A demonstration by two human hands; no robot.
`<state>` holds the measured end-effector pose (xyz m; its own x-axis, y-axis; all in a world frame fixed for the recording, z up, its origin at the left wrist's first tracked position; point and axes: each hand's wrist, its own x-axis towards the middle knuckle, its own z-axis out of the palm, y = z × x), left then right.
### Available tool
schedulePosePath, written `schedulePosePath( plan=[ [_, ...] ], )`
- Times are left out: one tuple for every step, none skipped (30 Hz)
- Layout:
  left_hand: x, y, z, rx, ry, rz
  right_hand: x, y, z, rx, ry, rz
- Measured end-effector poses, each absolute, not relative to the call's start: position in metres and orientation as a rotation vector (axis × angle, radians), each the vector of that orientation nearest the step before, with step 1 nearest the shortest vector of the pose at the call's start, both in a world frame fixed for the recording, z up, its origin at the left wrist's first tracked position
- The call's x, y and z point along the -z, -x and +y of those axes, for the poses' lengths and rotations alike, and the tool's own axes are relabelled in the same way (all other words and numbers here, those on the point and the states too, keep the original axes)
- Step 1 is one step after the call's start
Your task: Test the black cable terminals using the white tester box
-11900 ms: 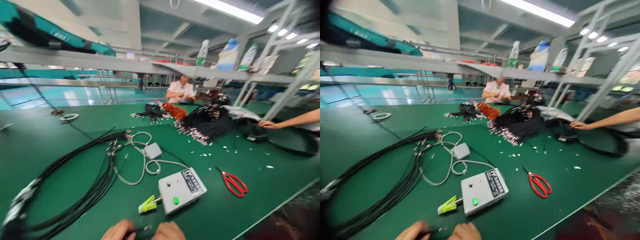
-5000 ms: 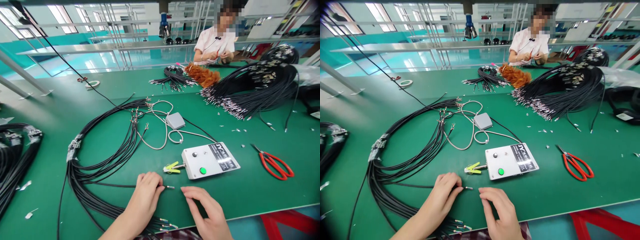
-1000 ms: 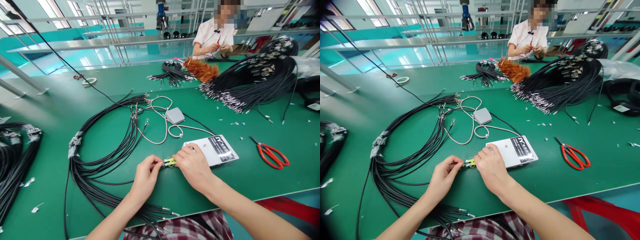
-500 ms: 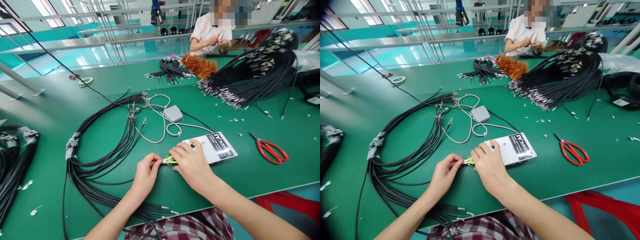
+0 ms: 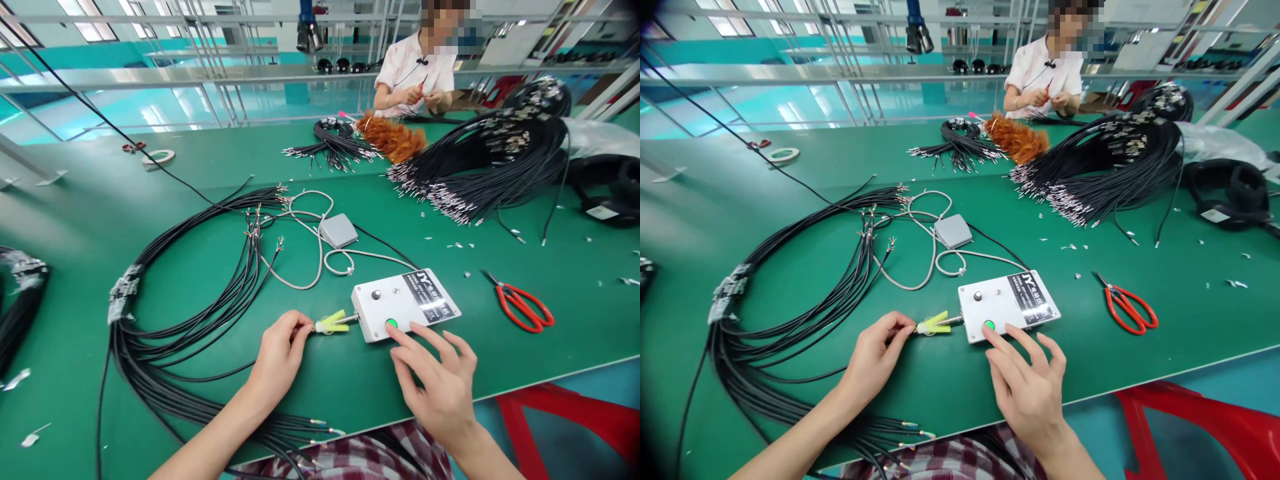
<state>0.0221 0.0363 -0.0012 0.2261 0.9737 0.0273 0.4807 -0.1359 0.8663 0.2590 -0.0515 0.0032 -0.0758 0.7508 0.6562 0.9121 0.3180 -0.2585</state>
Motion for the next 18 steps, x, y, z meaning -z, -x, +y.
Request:
schedulePosePath(
  plan=[
    [0.001, -0.021, 0.036, -0.812, -1.738, 1.369, -0.001, -0.259, -0.050, 0.302, 1.482, -1.859],
    [0.001, -0.020, 0.036, -0.808, -1.736, 1.379, 0.001, -0.259, -0.048, 0.316, 1.478, -1.863],
    [0.000, -0.019, 0.035, -0.805, -1.732, 1.389, 0.002, -0.259, -0.046, 0.324, 1.471, -1.856],
    [-0.001, -0.017, 0.035, -0.802, -1.726, 1.398, 0.002, -0.259, -0.044, 0.325, 1.465, -1.834],
    [-0.001, -0.015, 0.035, -0.803, -1.717, 1.405, 0.002, -0.259, -0.043, 0.321, 1.458, -1.804],
    [-0.002, -0.013, 0.035, -0.804, -1.707, 1.408, 0.002, -0.259, -0.042, 0.306, 1.449, -1.778],
    [-0.002, -0.011, 0.035, -0.805, -1.697, 1.408, 0.001, -0.258, -0.043, 0.288, 1.436, -1.754],
    [-0.003, -0.009, 0.035, -0.807, -1.687, 1.405, 0.000, -0.258, -0.044, 0.272, 1.422, -1.734],
    [-0.004, -0.007, 0.035, -0.809, -1.678, 1.400, -0.001, -0.256, -0.047, 0.260, 1.400, -1.734],
    [-0.004, -0.005, 0.035, -0.813, -1.671, 1.395, -0.002, -0.255, -0.050, 0.252, 1.369, -1.758],
    [-0.005, -0.003, 0.035, -0.818, -1.661, 1.390, -0.002, -0.254, -0.053, 0.247, 1.333, -1.786],
    [-0.005, -0.001, 0.035, -0.811, -1.668, 1.386, -0.001, -0.253, -0.057, 0.237, 1.293, -1.825],
    [-0.006, 0.003, 0.034, -0.789, -1.693, 1.383, 0.001, -0.252, -0.060, 0.222, 1.250, -1.874],
    [-0.008, 0.006, 0.034, -0.756, -1.729, 1.379, 0.004, -0.251, -0.063, 0.199, 1.208, -1.919],
    [-0.010, 0.010, 0.033, -0.714, -1.781, 1.375, 0.008, -0.250, -0.064, 0.176, 1.170, -1.952],
    [-0.014, 0.015, 0.034, -0.669, -1.852, 1.379, 0.012, -0.249, -0.065, 0.154, 1.141, -1.971],
    [-0.019, 0.020, 0.035, -0.633, -1.932, 1.400, 0.016, -0.248, -0.065, 0.139, 1.124, -1.979],
    [-0.025, 0.024, 0.038, -0.615, -2.003, 1.441, 0.019, -0.247, -0.064, 0.130, 1.115, -1.984]
  ],
)
